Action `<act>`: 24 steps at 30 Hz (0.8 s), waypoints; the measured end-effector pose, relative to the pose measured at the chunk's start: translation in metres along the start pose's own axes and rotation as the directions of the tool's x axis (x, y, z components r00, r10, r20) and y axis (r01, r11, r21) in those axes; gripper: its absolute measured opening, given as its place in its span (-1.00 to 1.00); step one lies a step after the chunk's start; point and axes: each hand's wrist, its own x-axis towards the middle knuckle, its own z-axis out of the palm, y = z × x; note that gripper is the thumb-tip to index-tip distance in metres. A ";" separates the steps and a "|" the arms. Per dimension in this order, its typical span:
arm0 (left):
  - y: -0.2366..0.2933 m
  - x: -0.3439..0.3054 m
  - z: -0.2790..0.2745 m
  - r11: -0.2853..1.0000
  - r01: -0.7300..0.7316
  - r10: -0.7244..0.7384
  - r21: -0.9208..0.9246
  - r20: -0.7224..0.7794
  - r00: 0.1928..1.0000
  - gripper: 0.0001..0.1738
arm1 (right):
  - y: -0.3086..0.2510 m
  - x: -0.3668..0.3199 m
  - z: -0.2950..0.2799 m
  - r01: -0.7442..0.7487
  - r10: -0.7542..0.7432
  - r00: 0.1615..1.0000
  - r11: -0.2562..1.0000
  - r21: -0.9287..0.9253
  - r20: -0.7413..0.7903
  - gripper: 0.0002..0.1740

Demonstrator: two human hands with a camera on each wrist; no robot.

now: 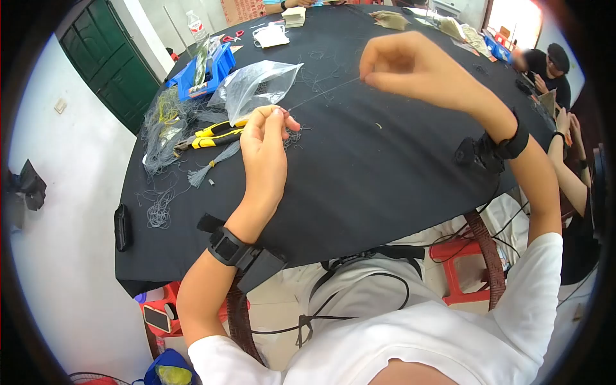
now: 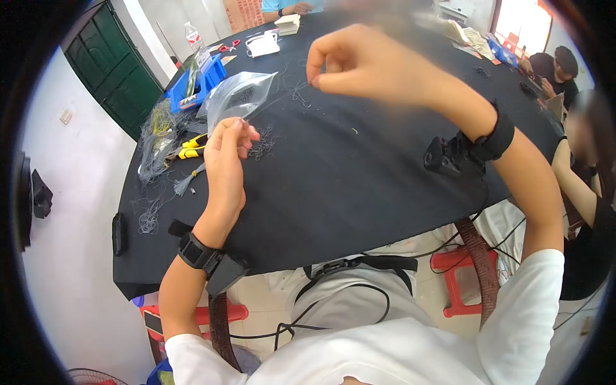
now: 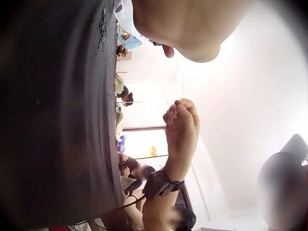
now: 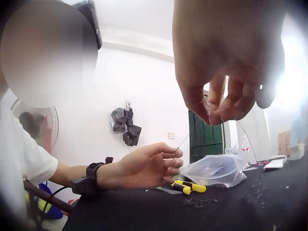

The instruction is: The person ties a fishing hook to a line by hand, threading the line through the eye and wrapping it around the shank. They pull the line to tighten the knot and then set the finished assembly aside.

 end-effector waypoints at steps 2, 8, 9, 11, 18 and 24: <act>-0.002 -0.001 0.001 1.000 -0.005 0.005 -0.001 0.046 0.999 -0.79 | -0.008 -0.001 -0.011 0.037 -0.037 0.999 0.996 -0.086 -0.006 -0.90; 0.001 -0.003 0.003 0.995 0.097 -0.096 0.010 0.284 0.954 -0.75 | -0.039 -0.014 -0.037 0.033 -0.021 0.999 0.949 -0.315 0.043 -0.89; 0.001 -0.004 0.005 0.993 0.116 -0.119 0.029 0.305 0.945 -0.75 | -0.042 -0.016 -0.041 0.034 -0.019 0.999 0.947 -0.319 0.047 -0.89; 0.001 -0.006 0.007 0.987 0.147 -0.162 0.067 0.346 0.924 -0.73 | -0.038 -0.023 -0.051 0.058 -0.053 0.998 0.930 -0.364 0.024 -0.89; -0.002 -0.007 0.007 0.977 0.181 -0.214 0.117 0.421 0.882 -0.74 | 0.022 -0.047 -0.091 -0.034 -0.025 0.994 0.845 -0.533 -0.103 -0.81; -0.002 -0.006 0.007 0.976 0.192 -0.216 0.100 0.418 0.882 -0.77 | 0.063 -0.037 -0.116 -0.117 0.028 0.982 0.867 -0.484 -0.187 -0.77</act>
